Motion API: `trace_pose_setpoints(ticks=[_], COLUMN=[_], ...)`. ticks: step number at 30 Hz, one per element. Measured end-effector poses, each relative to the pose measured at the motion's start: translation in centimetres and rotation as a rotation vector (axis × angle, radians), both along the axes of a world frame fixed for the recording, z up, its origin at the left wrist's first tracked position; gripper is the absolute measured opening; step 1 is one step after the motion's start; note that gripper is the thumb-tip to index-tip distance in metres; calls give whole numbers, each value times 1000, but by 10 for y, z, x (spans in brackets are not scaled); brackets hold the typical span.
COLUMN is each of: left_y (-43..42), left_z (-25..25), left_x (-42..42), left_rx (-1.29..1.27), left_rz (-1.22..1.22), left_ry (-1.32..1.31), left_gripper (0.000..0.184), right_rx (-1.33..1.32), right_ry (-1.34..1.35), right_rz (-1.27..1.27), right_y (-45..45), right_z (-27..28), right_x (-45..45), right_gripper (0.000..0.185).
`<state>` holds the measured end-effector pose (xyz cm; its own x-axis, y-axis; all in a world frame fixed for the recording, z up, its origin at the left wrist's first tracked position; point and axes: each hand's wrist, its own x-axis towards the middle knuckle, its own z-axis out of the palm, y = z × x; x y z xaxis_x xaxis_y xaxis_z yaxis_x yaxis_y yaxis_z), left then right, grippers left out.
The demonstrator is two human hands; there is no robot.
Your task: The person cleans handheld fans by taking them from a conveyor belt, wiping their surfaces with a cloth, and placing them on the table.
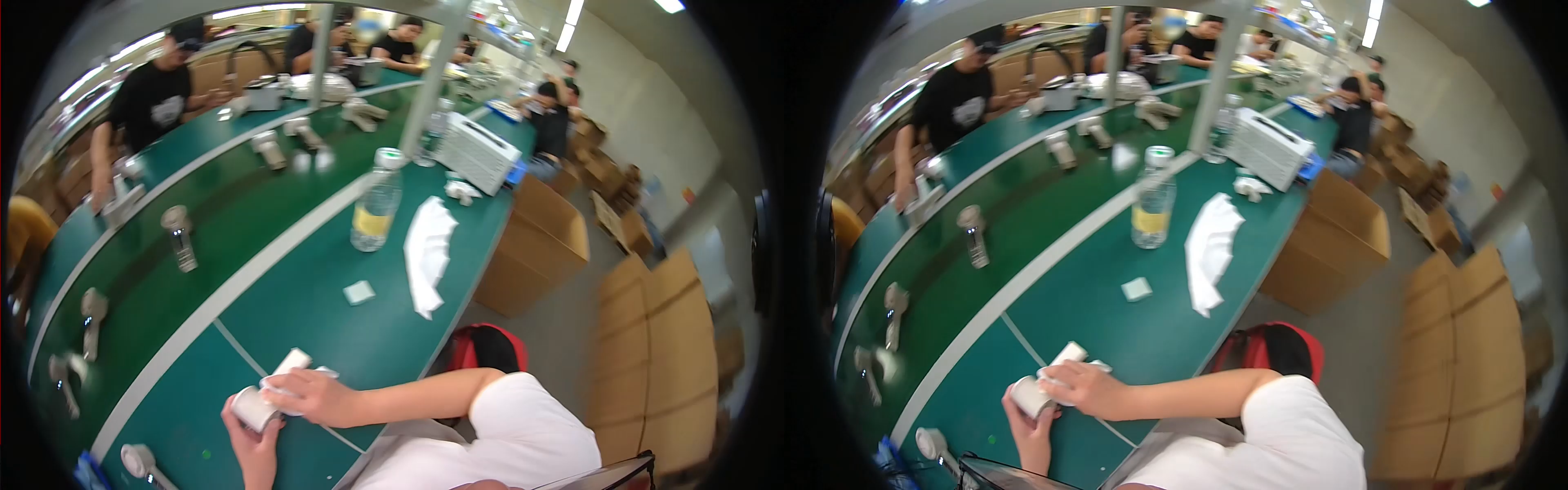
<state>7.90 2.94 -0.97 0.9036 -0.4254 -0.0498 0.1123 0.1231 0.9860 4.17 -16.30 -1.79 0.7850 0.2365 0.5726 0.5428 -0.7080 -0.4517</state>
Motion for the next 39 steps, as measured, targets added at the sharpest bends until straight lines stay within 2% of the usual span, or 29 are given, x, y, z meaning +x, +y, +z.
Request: trace_pose_setpoints(ticks=[1,5,7,9,13,19,20,22,27,29,33,35,38,39], left_y=[2,5,7,11,12,12,12,13,10,10,10,8,9,8], left_z=[7,5,-2,-4,1,9,7,5,7,9,8,6,6,7], left_x=[1,2,3,3,2,2,3,2,3,2,1,2,2,3], left_rx=[-5,54,78,51,56,59,91,122,28,62,68,61,52,54], left_rz=[-18,-24,-51,-64,-86,-126,-126,-141,-99,-90,-87,-83,-66,-76], left_ry=[60,89,-10,-24,55,109,63,25,100,89,75,75,45,53], left_gripper=[71,73,70,70,70,70,69,68,69,69,68,67,67,68], right_rx=[2,-2,-90,-208,-256,-253,-256,-209,-307,-316,-478,-364,-329,-372], right_ry=[-25,52,38,77,132,136,139,105,122,159,144,153,182,178], right_rz=[-38,15,-33,-82,-242,-346,-350,-181,-204,-363,-427,-222,-180,-265], right_y=[2,-4,-3,-6,-16,-5,1,12,-15,-24,-4,16,9,-3], right_z=[-1,5,10,16,15,13,14,15,12,11,14,20,20,15], right_x=[1,0,-1,-3,-4,-10,-11,-13,-11,-8,-9,-13,-13,-12], right_gripper=[59,58,59,53,65,66,66,68,66,64,63,64,65,66])
